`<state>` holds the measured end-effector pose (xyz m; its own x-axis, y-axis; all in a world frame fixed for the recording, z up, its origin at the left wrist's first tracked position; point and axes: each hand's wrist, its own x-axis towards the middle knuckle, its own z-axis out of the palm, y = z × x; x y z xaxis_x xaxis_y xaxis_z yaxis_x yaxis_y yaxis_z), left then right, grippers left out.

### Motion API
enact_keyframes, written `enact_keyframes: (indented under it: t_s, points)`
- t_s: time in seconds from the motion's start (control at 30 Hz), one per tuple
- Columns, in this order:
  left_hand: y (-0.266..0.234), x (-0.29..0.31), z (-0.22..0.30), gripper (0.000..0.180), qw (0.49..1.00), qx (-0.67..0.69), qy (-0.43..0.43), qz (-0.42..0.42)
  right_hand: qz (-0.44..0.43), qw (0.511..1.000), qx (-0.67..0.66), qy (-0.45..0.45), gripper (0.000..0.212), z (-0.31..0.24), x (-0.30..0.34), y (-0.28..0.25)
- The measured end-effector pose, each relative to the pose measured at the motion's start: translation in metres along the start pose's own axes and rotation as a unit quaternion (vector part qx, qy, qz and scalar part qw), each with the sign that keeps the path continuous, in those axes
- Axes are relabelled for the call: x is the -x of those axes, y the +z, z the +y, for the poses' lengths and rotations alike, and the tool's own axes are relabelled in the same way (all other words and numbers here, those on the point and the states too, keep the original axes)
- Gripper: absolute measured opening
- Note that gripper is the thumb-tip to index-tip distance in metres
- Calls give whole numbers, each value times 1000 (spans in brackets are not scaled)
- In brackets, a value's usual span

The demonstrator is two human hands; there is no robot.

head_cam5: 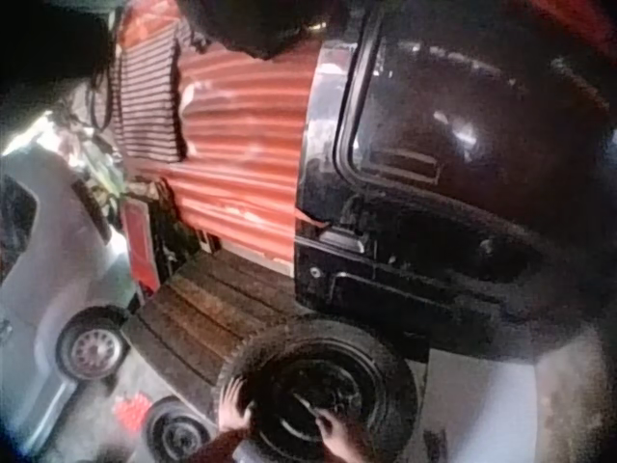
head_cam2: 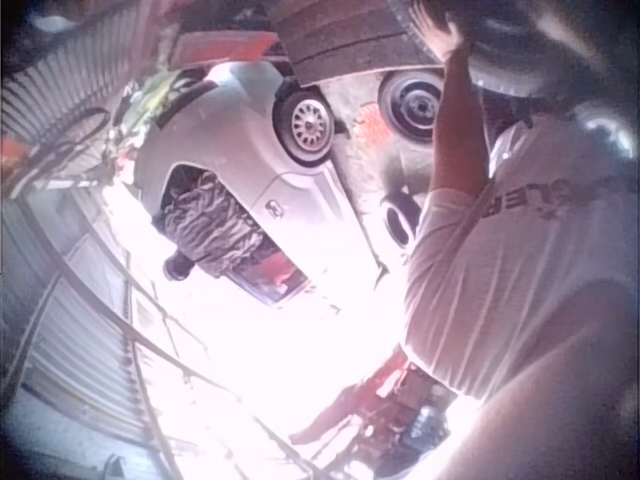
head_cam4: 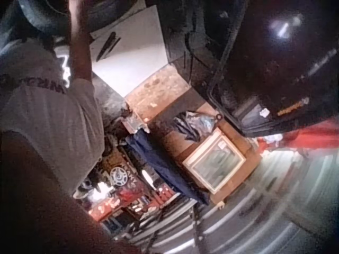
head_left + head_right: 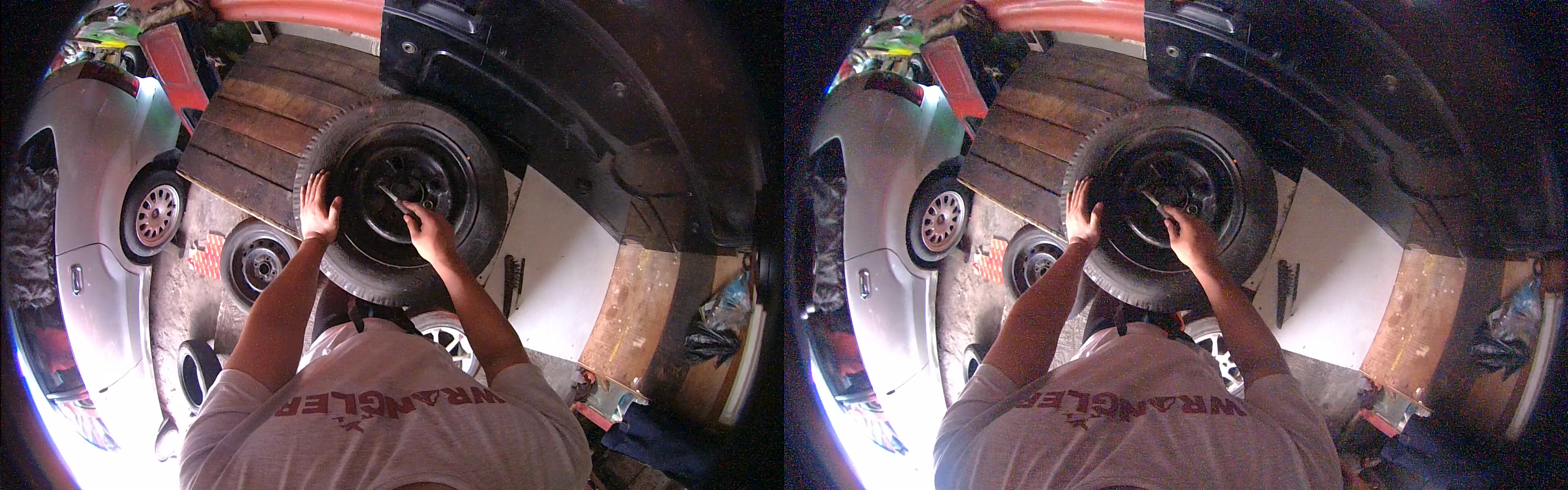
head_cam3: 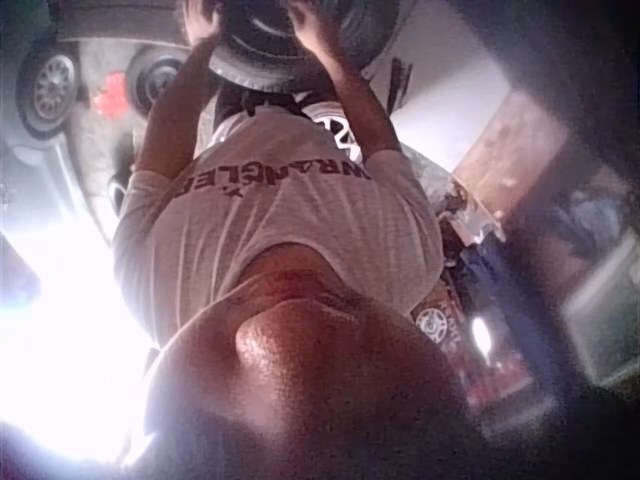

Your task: The person uses a metal tool to scrape and clean the inner rim of a car tire placed on a wooden workbench. They repeatedly rotate the tire and scrape different sections of the rim, then flip the tire over to continue cleaning the opposite side.

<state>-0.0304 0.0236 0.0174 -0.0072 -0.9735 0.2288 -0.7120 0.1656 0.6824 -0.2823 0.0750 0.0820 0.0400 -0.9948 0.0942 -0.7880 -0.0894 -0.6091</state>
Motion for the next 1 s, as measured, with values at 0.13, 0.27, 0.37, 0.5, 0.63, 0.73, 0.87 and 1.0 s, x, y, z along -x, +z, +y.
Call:
enact_keyframes:
  t_s: [0.13,0.27,0.37,0.5,0.63,0.73,0.87,1.0]
  points:
    - [2,-1,-3,67,1000,-4,12,2,-77,995,-25,54,28,0,-10,1]
    - [3,0,-5,68,1000,-4,11,2,-67,993,6,101,23,-14,0,-6]
    - [2,0,-4,68,1000,2,9,2,-64,987,19,147,22,-25,17,-7]
    - [4,-1,-4,67,1000,-4,13,5,-74,986,-33,148,25,-8,39,0]
    - [4,-1,0,67,1000,-4,13,5,-32,968,-174,176,27,15,35,4]
    - [1,1,-4,67,1000,-9,7,6,-26,967,-181,178,25,-4,1,-8]
    - [1,-1,-2,66,1000,-9,14,4,-53,990,-41,122,26,-16,-23,1]
    - [3,0,-3,66,1000,3,16,5,-81,991,-15,104,25,-18,-15,4]
